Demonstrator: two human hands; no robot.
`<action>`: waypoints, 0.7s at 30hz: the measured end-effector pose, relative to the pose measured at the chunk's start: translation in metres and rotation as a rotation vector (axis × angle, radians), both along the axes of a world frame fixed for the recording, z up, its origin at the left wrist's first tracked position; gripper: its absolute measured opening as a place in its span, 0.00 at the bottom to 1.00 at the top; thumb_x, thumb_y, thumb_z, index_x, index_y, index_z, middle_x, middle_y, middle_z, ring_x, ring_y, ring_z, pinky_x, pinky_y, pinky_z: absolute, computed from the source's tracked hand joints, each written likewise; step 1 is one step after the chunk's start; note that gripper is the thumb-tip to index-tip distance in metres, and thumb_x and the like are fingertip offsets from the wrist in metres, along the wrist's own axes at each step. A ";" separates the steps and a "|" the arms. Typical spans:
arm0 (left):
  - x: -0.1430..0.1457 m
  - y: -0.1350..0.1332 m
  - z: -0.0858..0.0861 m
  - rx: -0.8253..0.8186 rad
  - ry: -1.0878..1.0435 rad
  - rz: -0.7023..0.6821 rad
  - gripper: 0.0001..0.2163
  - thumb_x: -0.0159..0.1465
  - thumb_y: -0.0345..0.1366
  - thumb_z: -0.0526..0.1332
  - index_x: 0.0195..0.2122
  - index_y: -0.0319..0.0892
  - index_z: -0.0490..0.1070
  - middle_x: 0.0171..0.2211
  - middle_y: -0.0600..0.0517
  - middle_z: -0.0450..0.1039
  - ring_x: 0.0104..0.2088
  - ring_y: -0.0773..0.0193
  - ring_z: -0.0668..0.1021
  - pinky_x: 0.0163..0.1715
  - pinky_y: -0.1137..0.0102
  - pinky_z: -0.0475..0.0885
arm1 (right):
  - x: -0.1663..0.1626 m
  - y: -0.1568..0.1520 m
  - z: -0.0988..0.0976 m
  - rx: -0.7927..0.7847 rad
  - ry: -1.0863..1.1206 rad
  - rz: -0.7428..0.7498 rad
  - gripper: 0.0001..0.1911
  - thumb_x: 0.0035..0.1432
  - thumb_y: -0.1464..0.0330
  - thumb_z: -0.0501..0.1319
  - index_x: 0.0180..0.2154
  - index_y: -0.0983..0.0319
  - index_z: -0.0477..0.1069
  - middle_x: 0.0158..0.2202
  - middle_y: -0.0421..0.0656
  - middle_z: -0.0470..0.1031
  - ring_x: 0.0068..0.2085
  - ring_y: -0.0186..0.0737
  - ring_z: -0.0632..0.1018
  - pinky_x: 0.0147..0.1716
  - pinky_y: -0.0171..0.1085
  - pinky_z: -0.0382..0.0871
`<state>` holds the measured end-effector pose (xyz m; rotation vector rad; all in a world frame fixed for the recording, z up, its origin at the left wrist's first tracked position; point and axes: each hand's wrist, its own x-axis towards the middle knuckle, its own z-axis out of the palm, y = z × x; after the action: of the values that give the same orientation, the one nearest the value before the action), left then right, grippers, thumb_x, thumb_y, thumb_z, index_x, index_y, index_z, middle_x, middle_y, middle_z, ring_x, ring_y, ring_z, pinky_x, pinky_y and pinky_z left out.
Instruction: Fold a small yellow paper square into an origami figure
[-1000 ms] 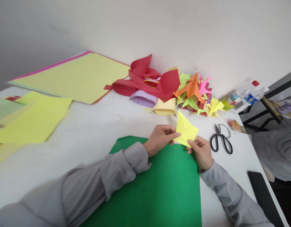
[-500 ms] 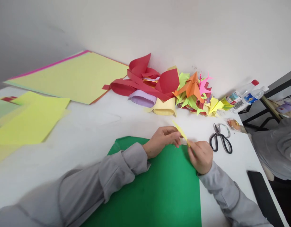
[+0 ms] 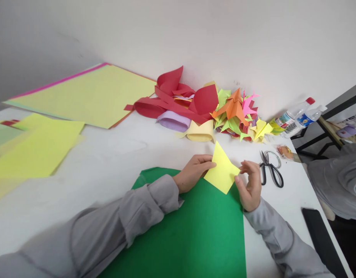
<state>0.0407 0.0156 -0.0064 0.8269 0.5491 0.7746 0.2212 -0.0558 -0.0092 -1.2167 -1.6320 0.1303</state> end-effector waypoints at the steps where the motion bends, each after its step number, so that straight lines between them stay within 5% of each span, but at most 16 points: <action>1: -0.001 0.000 -0.001 0.018 0.018 -0.022 0.11 0.51 0.37 0.67 0.33 0.36 0.78 0.27 0.49 0.77 0.28 0.61 0.77 0.33 0.66 0.71 | 0.000 0.001 -0.003 -0.093 0.088 0.052 0.23 0.58 0.68 0.59 0.55 0.58 0.60 0.39 0.46 0.70 0.36 0.40 0.73 0.33 0.41 0.71; 7: -0.003 0.001 -0.002 0.214 0.124 0.105 0.27 0.56 0.37 0.65 0.58 0.44 0.64 0.23 0.58 0.70 0.24 0.70 0.71 0.30 0.72 0.68 | -0.001 0.002 -0.007 -0.294 0.169 0.055 0.08 0.56 0.68 0.62 0.41 0.58 0.73 0.36 0.42 0.76 0.25 0.31 0.71 0.25 0.34 0.68; 13: -0.004 0.002 -0.003 0.335 0.131 -0.007 0.28 0.49 0.34 0.70 0.53 0.37 0.69 0.40 0.47 0.74 0.40 0.59 0.76 0.41 0.64 0.72 | -0.001 0.004 -0.004 -0.403 0.352 -0.019 0.09 0.54 0.63 0.64 0.37 0.60 0.75 0.23 0.38 0.73 0.19 0.30 0.65 0.18 0.32 0.60; 17: -0.005 0.002 -0.003 0.406 0.127 -0.069 0.39 0.42 0.29 0.73 0.57 0.42 0.63 0.51 0.44 0.69 0.47 0.53 0.74 0.43 0.61 0.74 | -0.001 0.008 -0.004 -0.442 0.459 -0.023 0.11 0.52 0.62 0.65 0.36 0.61 0.75 0.22 0.38 0.71 0.19 0.30 0.64 0.18 0.32 0.60; 21: -0.006 0.002 -0.001 0.489 0.182 -0.076 0.36 0.42 0.28 0.73 0.54 0.42 0.67 0.53 0.43 0.64 0.51 0.50 0.72 0.46 0.59 0.74 | -0.001 0.009 -0.004 -0.465 0.491 -0.013 0.12 0.51 0.61 0.66 0.36 0.61 0.75 0.22 0.38 0.71 0.20 0.30 0.64 0.18 0.32 0.60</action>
<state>0.0342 0.0179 -0.0076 1.3731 0.4911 0.7785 0.2204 -0.0473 -0.0131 -1.4010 -1.1904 0.7741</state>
